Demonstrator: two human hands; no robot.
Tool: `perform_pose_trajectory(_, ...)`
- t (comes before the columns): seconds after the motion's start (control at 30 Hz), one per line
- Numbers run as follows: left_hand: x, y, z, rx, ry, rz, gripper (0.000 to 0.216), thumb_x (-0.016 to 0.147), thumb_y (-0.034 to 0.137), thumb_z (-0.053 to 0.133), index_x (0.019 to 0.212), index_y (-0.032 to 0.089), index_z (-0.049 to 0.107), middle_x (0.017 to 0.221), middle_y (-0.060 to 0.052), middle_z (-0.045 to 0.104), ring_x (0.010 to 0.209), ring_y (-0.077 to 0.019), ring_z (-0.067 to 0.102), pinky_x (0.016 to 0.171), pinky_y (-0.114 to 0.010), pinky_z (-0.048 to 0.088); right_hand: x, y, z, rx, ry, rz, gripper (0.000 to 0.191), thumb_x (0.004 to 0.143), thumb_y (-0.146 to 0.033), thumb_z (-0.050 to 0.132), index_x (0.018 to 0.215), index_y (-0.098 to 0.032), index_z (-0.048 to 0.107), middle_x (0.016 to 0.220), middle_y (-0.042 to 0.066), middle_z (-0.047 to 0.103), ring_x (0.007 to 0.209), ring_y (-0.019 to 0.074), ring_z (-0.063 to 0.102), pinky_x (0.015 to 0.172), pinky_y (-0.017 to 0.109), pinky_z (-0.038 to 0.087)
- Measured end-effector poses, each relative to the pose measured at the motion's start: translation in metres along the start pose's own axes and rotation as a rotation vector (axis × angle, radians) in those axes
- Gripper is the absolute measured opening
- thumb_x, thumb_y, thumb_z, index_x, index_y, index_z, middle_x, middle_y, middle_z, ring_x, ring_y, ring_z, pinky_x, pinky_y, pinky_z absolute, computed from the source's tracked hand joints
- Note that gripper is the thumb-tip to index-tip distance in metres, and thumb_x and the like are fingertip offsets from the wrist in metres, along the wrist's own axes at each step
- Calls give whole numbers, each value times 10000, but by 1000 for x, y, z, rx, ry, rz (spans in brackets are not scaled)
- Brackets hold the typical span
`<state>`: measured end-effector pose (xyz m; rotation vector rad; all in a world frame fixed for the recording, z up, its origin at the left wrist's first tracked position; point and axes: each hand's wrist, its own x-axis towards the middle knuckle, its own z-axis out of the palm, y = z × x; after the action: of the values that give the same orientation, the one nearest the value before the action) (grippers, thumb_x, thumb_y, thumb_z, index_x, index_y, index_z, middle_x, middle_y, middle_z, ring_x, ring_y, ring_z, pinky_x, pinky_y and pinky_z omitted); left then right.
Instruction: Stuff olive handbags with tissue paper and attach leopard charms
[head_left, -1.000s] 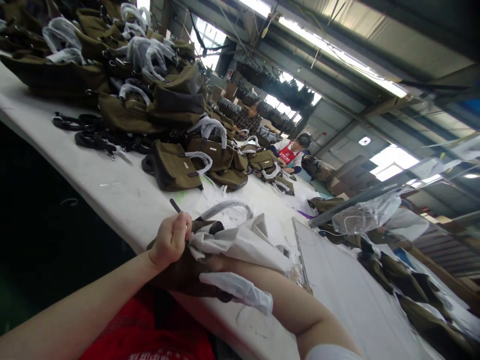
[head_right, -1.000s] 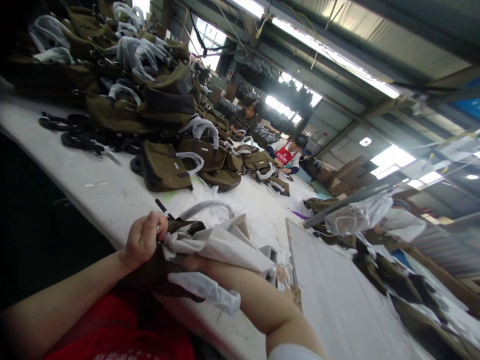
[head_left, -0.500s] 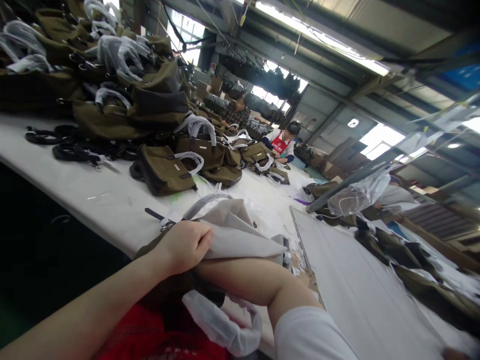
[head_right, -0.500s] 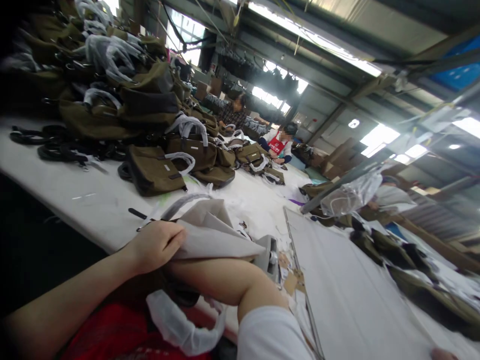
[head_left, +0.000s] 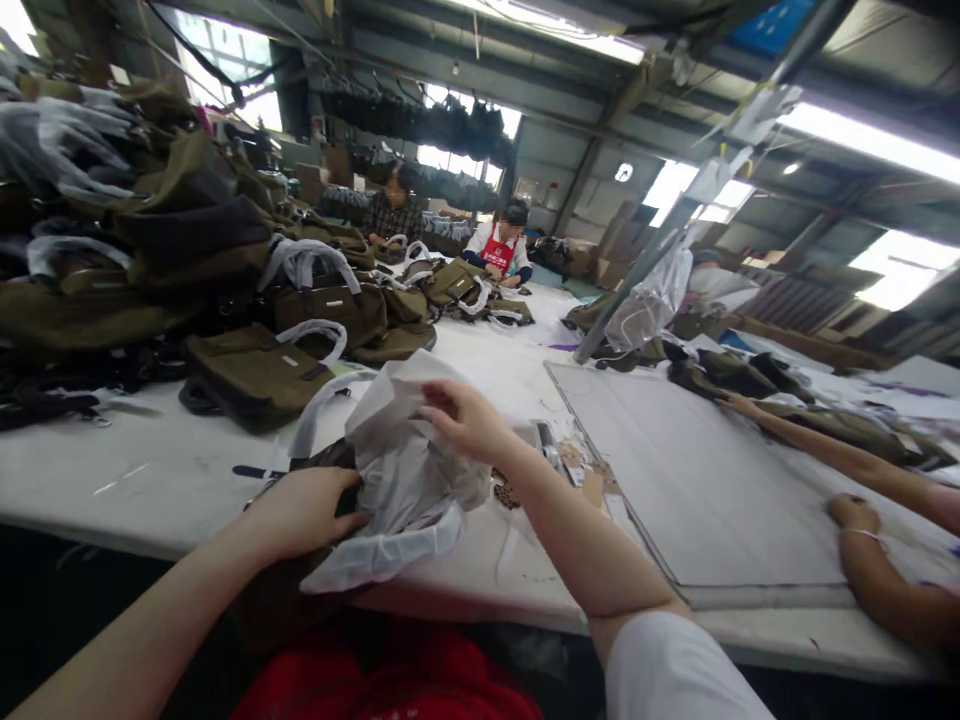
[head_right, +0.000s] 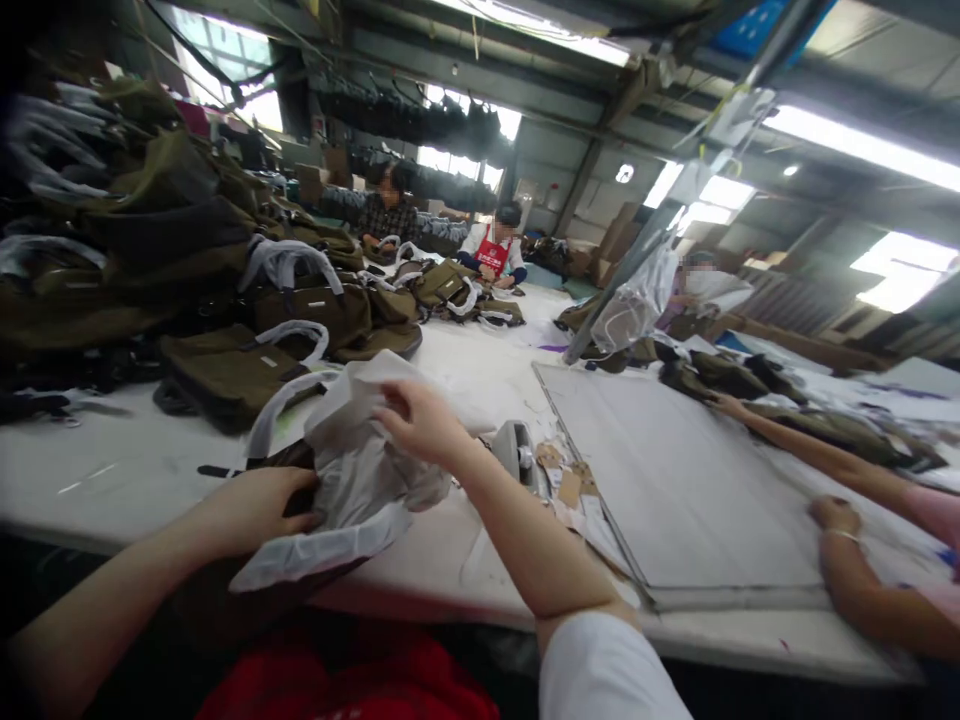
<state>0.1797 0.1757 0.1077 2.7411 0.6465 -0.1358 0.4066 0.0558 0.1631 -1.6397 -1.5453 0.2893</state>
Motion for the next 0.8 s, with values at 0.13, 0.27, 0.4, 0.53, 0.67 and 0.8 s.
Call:
perform_pose_trajectory(0.13,11,-1,0,-88,39,-81,351,764,463,627,992,196,633,1020,-143,719,945,-343,672,785,-413,484,-88,-12,-24,106,424,-75,292,953,-358,522,750,-200,660,718,43,657,693,168,618,669,300,475)
perform_pose_trajectory(0.27,19,6,-6,-355,131,-212,657,779,576,594,1223,107,471,1149,-219,664,859,-310,690,801,-437,518,-152,24,-1,184,245,244,493,963,-442,461,574,-182,615,524,31,591,498,136,554,520,266,412)
perform_pose_trajectory(0.4,25,27,-11,-630,27,-199,938,753,726,547,1381,78,293,1313,-284,566,791,-268,710,769,-414,558,-150,75,19,459,139,590,419,869,-539,534,958,-149,658,693,23,650,450,114,541,408,218,376)
perform_pose_trajectory(0.53,24,56,-16,-401,28,-167,868,652,740,656,1214,104,478,1143,-238,672,837,-326,707,721,-404,549,-111,76,18,468,285,419,370,770,-456,667,969,-145,646,765,31,682,609,146,594,525,238,452)
perform_pose_trajectory(0.67,24,84,-11,-175,73,-103,682,677,666,679,1087,126,608,1046,-233,708,947,-411,683,745,-444,527,-67,34,22,249,164,224,177,854,-302,568,832,-163,675,799,29,703,779,194,629,692,281,487)
perform_pose_trajectory(0.8,25,81,4,-278,148,-76,357,808,417,604,1031,153,696,1101,-211,715,1069,-407,648,874,-480,498,-48,2,27,276,-89,43,201,850,-331,619,957,-171,674,923,49,714,875,215,646,784,310,506)
